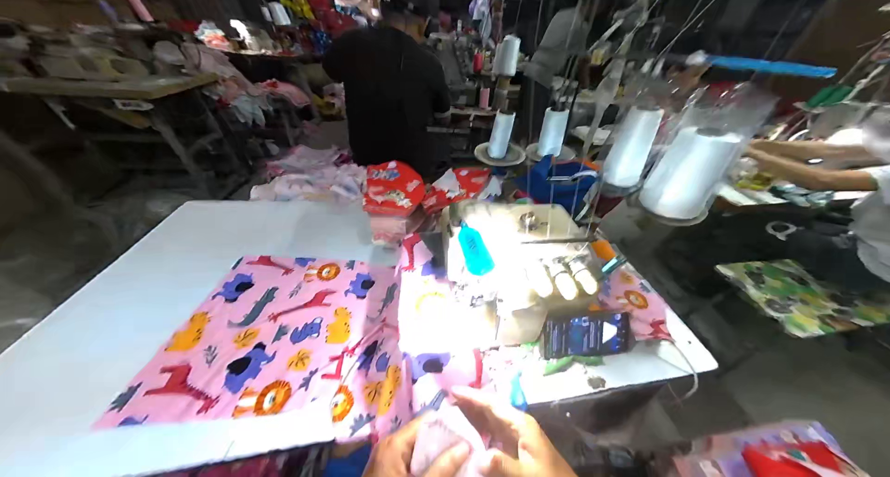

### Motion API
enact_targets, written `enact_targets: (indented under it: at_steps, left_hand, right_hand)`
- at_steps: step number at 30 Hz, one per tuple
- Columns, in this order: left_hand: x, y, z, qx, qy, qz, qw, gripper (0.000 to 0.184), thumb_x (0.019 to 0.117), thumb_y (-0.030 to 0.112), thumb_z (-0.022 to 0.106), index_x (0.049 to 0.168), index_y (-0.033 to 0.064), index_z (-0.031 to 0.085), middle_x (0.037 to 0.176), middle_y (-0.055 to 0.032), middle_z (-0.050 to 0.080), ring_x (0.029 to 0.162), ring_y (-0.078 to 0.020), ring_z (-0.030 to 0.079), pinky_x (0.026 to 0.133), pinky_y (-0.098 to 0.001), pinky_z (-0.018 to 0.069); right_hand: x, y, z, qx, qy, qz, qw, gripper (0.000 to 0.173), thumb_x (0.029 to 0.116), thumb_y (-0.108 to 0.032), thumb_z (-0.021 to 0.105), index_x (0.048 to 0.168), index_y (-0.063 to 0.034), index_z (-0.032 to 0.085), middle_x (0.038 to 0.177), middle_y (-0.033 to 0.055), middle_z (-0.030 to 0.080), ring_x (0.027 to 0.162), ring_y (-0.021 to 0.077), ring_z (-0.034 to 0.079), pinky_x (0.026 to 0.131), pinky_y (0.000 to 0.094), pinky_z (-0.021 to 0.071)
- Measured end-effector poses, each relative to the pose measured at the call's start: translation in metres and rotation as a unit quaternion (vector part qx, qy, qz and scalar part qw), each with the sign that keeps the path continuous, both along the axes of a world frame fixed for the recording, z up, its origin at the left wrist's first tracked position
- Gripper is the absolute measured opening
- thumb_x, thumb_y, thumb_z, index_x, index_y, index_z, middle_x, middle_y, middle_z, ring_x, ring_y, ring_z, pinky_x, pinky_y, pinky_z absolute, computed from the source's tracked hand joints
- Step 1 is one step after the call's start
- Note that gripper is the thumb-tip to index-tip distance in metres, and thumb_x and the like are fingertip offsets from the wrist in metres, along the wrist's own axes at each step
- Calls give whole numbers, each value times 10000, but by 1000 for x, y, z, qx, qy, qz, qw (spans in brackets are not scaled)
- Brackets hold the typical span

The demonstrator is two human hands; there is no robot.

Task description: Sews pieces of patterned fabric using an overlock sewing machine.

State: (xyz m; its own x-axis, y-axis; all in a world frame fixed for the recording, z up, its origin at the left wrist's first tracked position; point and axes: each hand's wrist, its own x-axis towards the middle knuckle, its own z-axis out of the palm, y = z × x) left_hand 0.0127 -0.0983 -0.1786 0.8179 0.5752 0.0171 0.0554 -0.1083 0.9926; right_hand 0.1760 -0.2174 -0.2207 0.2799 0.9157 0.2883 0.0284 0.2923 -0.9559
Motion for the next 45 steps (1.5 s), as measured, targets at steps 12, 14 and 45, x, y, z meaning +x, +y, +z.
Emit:
enact_targets:
  at_steps: [12, 14, 45]
  left_hand:
    - [11, 27, -5, -24, -18, 92, 995, 140, 965, 132, 678, 1079, 54, 701, 883, 12, 711, 789, -37, 679, 738, -230, 584]
    - [12, 29, -7, -30, -33, 90, 995, 129, 972, 118, 671, 1079, 55, 707, 886, -2, 711, 780, -47, 678, 723, -229, 582]
    - [6, 22, -16, -112, -64, 105, 986, 127, 1016, 133, 601, 1030, 100, 723, 989, 15, 705, 876, -67, 680, 809, -262, 593]
  right_hand:
    - [-19, 17, 10, -19, 64, -109, 992, 65, 968, -56, 651, 997, -65, 709, 903, -69, 713, 804, -12, 665, 744, 167, 572]
    - [-18, 17, 11, -23, 50, -117, 992, 71, 978, -56, 642, 1016, -44, 701, 901, -48, 717, 798, 0, 673, 739, 168, 576]
    - [-16, 8, 5, 4, -18, -184, 983, 160, 975, -29, 632, 1105, 36, 698, 975, 1, 744, 863, -2, 693, 800, 152, 582]
